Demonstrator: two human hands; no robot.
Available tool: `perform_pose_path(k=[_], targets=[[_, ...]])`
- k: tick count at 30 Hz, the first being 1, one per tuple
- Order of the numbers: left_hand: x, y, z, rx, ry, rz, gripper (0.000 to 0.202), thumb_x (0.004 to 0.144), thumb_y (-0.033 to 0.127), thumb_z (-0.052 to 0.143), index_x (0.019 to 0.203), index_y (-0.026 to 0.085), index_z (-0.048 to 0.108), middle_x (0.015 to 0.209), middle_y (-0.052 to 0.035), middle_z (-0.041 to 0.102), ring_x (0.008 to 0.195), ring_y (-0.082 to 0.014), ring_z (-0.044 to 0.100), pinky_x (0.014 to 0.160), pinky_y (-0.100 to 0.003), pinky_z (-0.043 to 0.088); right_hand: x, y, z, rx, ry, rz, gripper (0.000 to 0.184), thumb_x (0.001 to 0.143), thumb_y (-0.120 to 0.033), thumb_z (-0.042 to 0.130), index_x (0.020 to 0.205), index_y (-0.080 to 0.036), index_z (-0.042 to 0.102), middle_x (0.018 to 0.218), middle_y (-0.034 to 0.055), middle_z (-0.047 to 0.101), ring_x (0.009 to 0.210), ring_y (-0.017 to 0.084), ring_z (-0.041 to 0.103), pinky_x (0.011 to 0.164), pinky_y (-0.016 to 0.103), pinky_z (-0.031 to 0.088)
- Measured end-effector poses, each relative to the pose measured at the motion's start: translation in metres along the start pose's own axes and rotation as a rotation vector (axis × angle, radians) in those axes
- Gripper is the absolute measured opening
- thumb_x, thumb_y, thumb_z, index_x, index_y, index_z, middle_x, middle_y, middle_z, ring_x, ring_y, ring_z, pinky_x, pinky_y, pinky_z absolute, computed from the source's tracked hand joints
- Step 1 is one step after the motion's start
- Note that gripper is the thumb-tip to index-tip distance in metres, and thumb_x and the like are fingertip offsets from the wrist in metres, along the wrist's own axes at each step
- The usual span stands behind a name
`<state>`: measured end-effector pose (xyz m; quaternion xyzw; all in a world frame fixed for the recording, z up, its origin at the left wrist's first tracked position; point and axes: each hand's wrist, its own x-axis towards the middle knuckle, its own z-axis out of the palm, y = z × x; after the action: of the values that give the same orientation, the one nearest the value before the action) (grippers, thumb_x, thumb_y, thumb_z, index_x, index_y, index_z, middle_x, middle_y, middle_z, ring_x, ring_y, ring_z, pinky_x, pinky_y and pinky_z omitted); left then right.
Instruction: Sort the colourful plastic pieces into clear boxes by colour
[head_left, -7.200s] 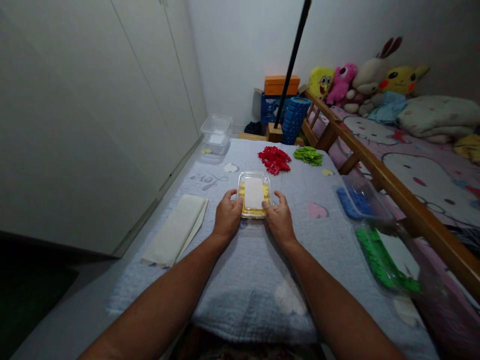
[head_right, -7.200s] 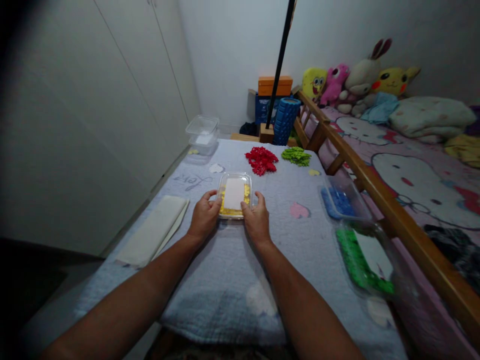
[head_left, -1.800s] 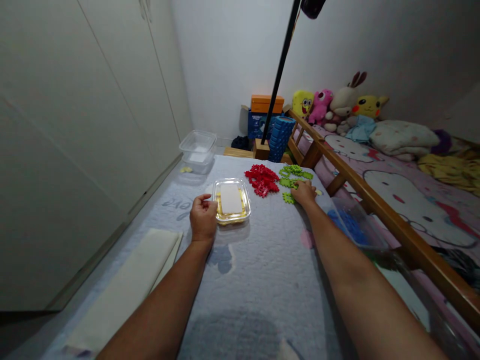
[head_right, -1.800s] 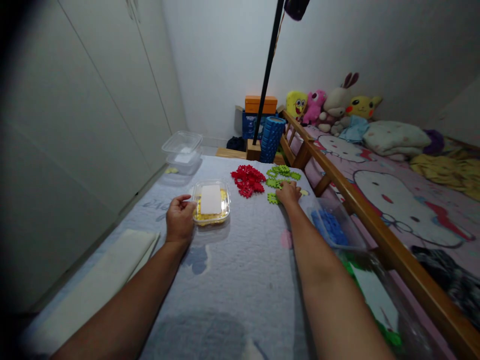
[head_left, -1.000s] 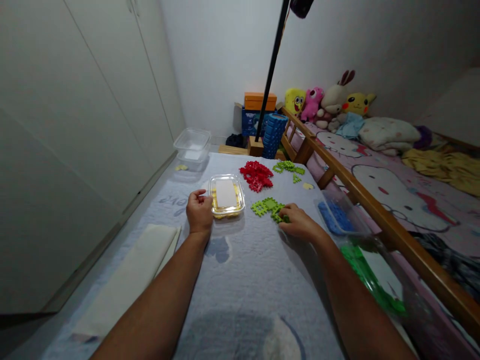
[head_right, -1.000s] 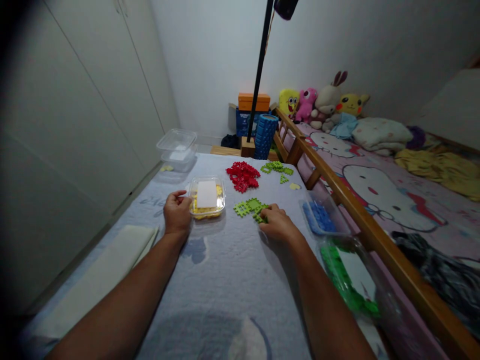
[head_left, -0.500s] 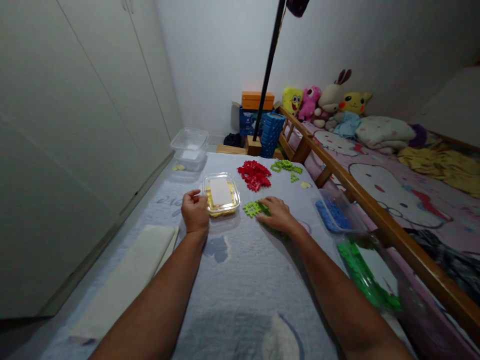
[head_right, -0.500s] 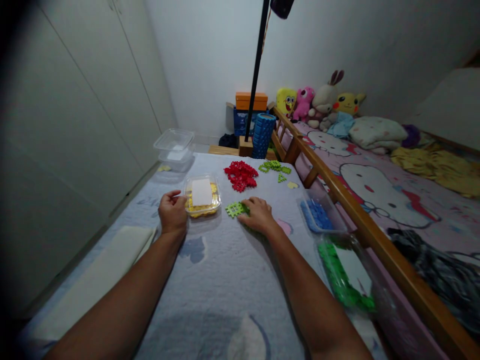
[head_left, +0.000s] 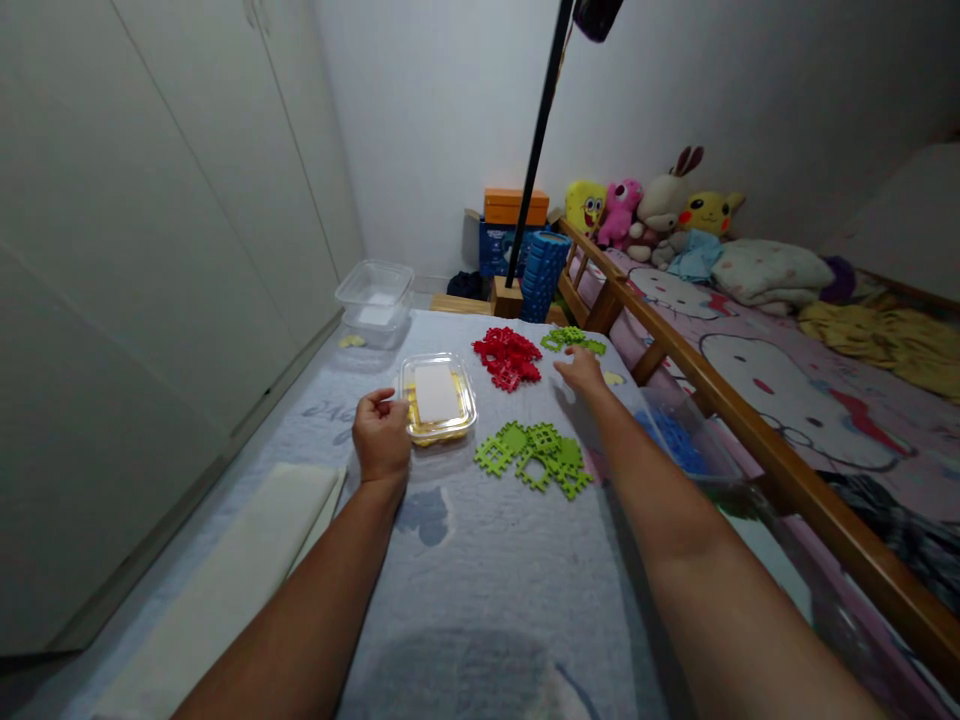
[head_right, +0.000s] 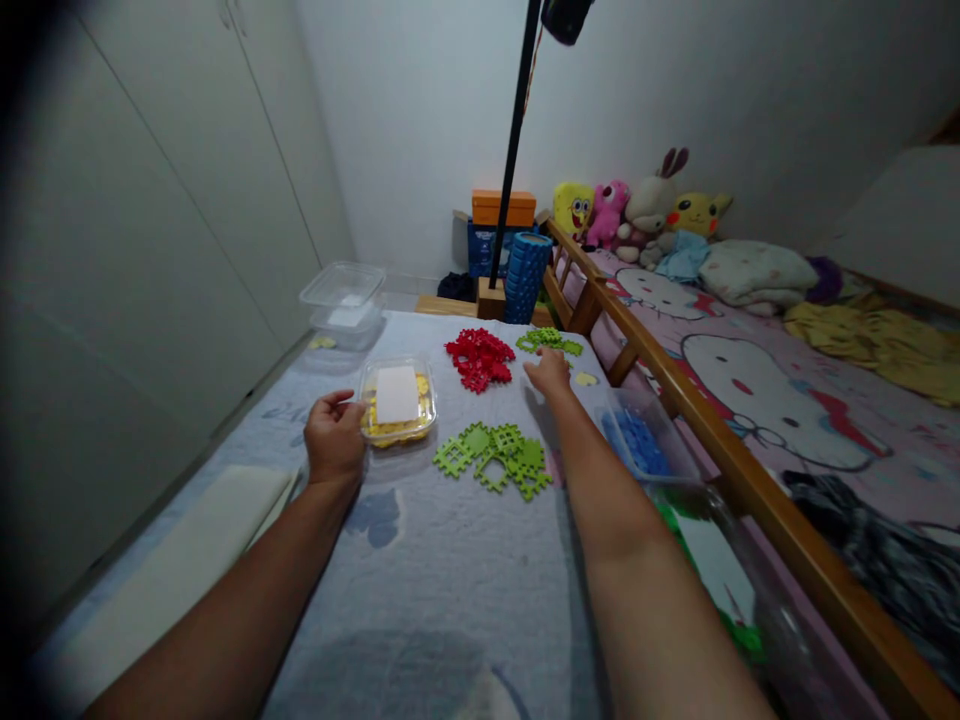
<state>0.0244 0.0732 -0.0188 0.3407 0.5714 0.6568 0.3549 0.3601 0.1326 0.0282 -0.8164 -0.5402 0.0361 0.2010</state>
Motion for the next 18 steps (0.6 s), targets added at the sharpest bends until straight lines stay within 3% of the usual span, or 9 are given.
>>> perform_pose_path(k=[4,10,15,18], targets=[[0.001,-0.002,0.0,0.003,-0.008,0.007,0.04,0.064,0.032,0.067,0.101,0.017,0.062,0.071,0.005,0.054,0.06,-0.0111,0.051,0.057,-0.023,0.04,0.03,0.006,0.017,-0.094,0.022,0.024,0.06,0.088,-0.037,0.063,0.144,-0.016,0.056,0.148,0.0175,0.054,0.135,0.033,0.05,0.11,0.044,0.041],[0.001,-0.005,-0.001,0.005,-0.022,0.018,0.04,0.065,0.035,0.068,0.1,0.018,0.063,0.07,0.0056,0.052,0.06,-0.0114,0.051,0.057,-0.024,0.04,0.061,0.013,0.032,-0.184,-0.019,-0.035,0.056,0.097,-0.043,0.055,0.151,-0.029,0.051,0.164,0.0109,0.036,0.145,0.035,0.034,0.116,0.051,0.033],[0.001,-0.006,-0.001,0.009,-0.034,0.026,0.038,0.066,0.035,0.068,0.1,0.018,0.063,0.07,0.0051,0.053,0.06,-0.0117,0.051,0.056,-0.024,0.04,0.074,0.012,0.038,-0.187,-0.087,-0.049,0.054,0.1,-0.046,0.05,0.152,-0.029,0.051,0.165,0.0132,0.032,0.142,0.037,0.036,0.113,0.054,0.033],[0.001,-0.006,-0.001,0.007,-0.035,0.021,0.039,0.066,0.034,0.069,0.1,0.018,0.064,0.07,0.0049,0.054,0.06,-0.0119,0.051,0.057,-0.024,0.042,0.074,0.014,0.039,-0.188,-0.098,-0.042,0.051,0.1,-0.045,0.049,0.147,-0.027,0.056,0.162,0.0136,0.038,0.138,0.037,0.041,0.112,0.055,0.036]])
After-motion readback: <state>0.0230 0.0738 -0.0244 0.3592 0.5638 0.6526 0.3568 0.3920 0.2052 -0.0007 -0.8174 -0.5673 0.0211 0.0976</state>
